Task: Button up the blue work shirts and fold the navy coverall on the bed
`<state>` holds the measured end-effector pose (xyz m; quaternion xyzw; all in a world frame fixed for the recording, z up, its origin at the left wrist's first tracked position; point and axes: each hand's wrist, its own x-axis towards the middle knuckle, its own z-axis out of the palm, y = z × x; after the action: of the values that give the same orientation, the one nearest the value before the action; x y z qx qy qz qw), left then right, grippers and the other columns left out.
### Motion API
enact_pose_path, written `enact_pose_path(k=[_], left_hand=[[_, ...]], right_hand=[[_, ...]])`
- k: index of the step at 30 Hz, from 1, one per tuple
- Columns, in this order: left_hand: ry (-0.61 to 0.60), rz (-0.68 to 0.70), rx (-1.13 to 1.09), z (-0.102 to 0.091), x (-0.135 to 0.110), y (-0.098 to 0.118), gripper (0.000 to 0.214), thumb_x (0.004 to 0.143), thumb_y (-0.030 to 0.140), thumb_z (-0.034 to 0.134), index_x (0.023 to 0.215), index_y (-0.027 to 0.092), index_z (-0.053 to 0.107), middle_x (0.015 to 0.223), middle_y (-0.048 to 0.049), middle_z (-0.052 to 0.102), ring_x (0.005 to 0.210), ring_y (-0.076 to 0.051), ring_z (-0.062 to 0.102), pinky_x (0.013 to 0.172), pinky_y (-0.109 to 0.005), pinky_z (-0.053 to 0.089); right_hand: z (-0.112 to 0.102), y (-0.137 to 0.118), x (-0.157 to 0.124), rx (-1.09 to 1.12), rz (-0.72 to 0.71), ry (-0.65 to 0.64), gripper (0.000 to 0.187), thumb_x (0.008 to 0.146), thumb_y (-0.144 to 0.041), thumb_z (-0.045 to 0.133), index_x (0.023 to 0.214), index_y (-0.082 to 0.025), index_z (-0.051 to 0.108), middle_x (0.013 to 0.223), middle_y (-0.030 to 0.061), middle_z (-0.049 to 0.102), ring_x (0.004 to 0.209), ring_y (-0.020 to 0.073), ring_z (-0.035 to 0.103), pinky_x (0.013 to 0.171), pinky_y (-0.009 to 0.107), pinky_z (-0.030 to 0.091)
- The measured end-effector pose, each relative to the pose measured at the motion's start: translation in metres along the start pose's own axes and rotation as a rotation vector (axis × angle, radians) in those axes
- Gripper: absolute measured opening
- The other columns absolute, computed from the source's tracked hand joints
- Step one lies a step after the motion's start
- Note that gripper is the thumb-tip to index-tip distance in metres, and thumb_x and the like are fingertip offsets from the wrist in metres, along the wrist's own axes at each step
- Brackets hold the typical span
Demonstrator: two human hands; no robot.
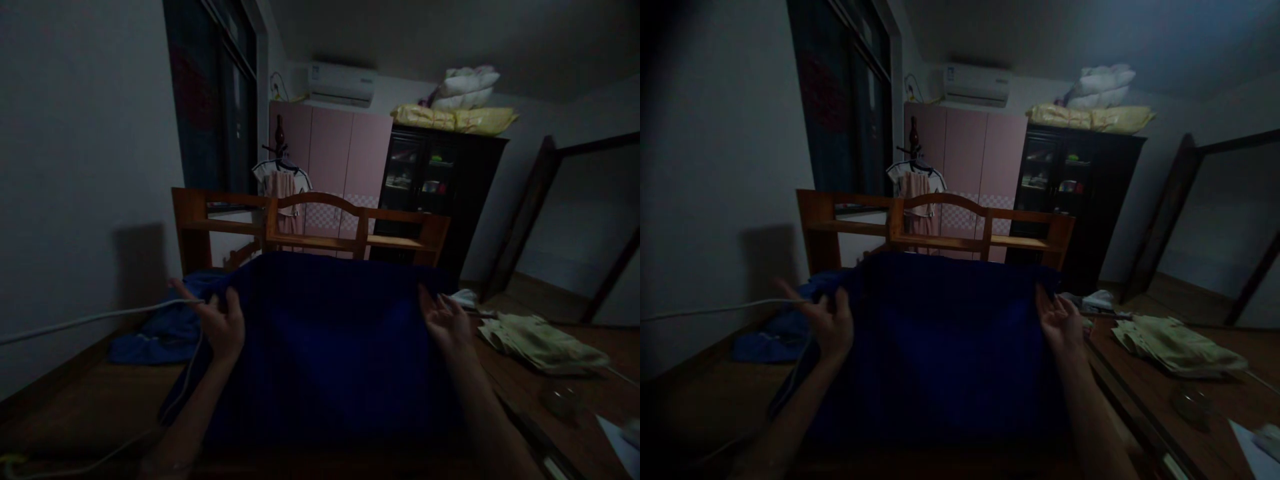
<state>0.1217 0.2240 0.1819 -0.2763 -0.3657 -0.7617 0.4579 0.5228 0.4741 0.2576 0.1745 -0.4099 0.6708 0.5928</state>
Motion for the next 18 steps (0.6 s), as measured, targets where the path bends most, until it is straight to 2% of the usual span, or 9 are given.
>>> enact_pose_path(k=[2, 4, 7, 9, 11, 14, 16, 18], left_hand=[[-0.088, 0.092, 0.105, 0.024, 0.000, -0.019, 0.087, 0.090, 0.036, 0.047, 0.144, 0.003, -0.013, 0.121, -0.0240, 0.055, 0.107, -0.028, 0.060, 0.094, -0.043, 0.046], [-0.286, 0.247, 0.209, 0.039, -0.007, -0.044, 0.083, 0.089, 0.038, 0.048, 0.145, 0.001, -0.001, 0.124, -0.0270, 0.052, 0.114, -0.033, 0.055, 0.094, -0.046, 0.045], [-0.484, 0.375, 0.262, 0.045, -0.022, -0.080, 0.065, 0.089, 0.040, 0.045, 0.144, 0.014, 0.024, 0.144, -0.0200, 0.036, 0.128, -0.032, 0.042, 0.100, -0.047, 0.041], [-0.608, 0.467, 0.345, 0.045, -0.027, -0.103, 0.056, 0.090, 0.041, 0.041, 0.143, 0.023, 0.031, 0.152, -0.0111, 0.022, 0.136, -0.030, 0.030, 0.105, -0.047, 0.035], [-0.680, 0.512, 0.477, 0.044, -0.026, -0.126, 0.052, 0.091, 0.041, 0.037, 0.141, 0.028, 0.035, 0.154, -0.0061, 0.016, 0.140, -0.029, 0.018, 0.109, -0.049, 0.025], [-0.656, 0.385, 0.633, 0.045, -0.020, -0.159, 0.051, 0.091, 0.043, 0.035, 0.138, 0.024, 0.042, 0.151, -0.0092, 0.026, 0.141, -0.030, 0.016, 0.110, -0.053, 0.019], [-0.638, 0.246, 0.666, 0.046, -0.013, -0.173, 0.056, 0.089, 0.047, 0.038, 0.136, 0.018, 0.044, 0.146, -0.0153, 0.036, 0.136, -0.031, 0.027, 0.107, -0.050, 0.025], [-0.618, 0.077, 0.640, 0.049, -0.002, -0.177, 0.066, 0.085, 0.052, 0.042, 0.136, 0.010, 0.042, 0.134, -0.0203, 0.049, 0.124, -0.031, 0.045, 0.102, -0.044, 0.035]], right_hand=[[-0.003, 0.028, 0.032, -0.080, 0.051, 0.019, 0.015, 0.082, -0.021, 0.044, 0.092, -0.020, 0.056, 0.116, 0.0092, 0.061, 0.112, 0.0193, 0.058, 0.086, 0.036, 0.055], [-0.018, 0.055, 0.054, -0.137, 0.101, 0.052, 0.015, 0.082, -0.021, 0.045, 0.092, -0.020, 0.056, 0.112, 0.0085, 0.064, 0.109, 0.0196, 0.059, 0.088, 0.039, 0.054], [-0.053, 0.087, 0.071, -0.231, 0.186, 0.119, 0.012, 0.081, -0.021, 0.049, 0.090, -0.021, 0.057, 0.103, 0.0075, 0.066, 0.102, 0.0199, 0.063, 0.088, 0.043, 0.053], [-0.074, 0.101, 0.076, -0.284, 0.216, 0.151, 0.011, 0.081, -0.021, 0.050, 0.089, -0.021, 0.057, 0.100, 0.0063, 0.067, 0.099, 0.0190, 0.063, 0.089, 0.044, 0.051], [-0.089, 0.109, 0.079, -0.321, 0.218, 0.158, 0.010, 0.080, -0.021, 0.051, 0.088, -0.023, 0.057, 0.100, 0.0045, 0.066, 0.099, 0.0173, 0.063, 0.091, 0.043, 0.050], [-0.099, 0.110, 0.083, -0.367, 0.199, 0.124, 0.009, 0.079, -0.022, 0.052, 0.087, -0.024, 0.056, 0.104, 0.0024, 0.065, 0.103, 0.0155, 0.061, 0.095, 0.041, 0.048], [-0.101, 0.108, 0.085, -0.399, 0.196, 0.088, 0.008, 0.079, -0.025, 0.054, 0.086, -0.024, 0.057, 0.107, 0.0022, 0.064, 0.107, 0.0158, 0.059, 0.097, 0.042, 0.046], [-0.100, 0.105, 0.086, -0.428, 0.193, 0.053, 0.008, 0.079, -0.026, 0.055, 0.086, -0.024, 0.057, 0.110, 0.0023, 0.063, 0.111, 0.0164, 0.056, 0.100, 0.043, 0.044]])
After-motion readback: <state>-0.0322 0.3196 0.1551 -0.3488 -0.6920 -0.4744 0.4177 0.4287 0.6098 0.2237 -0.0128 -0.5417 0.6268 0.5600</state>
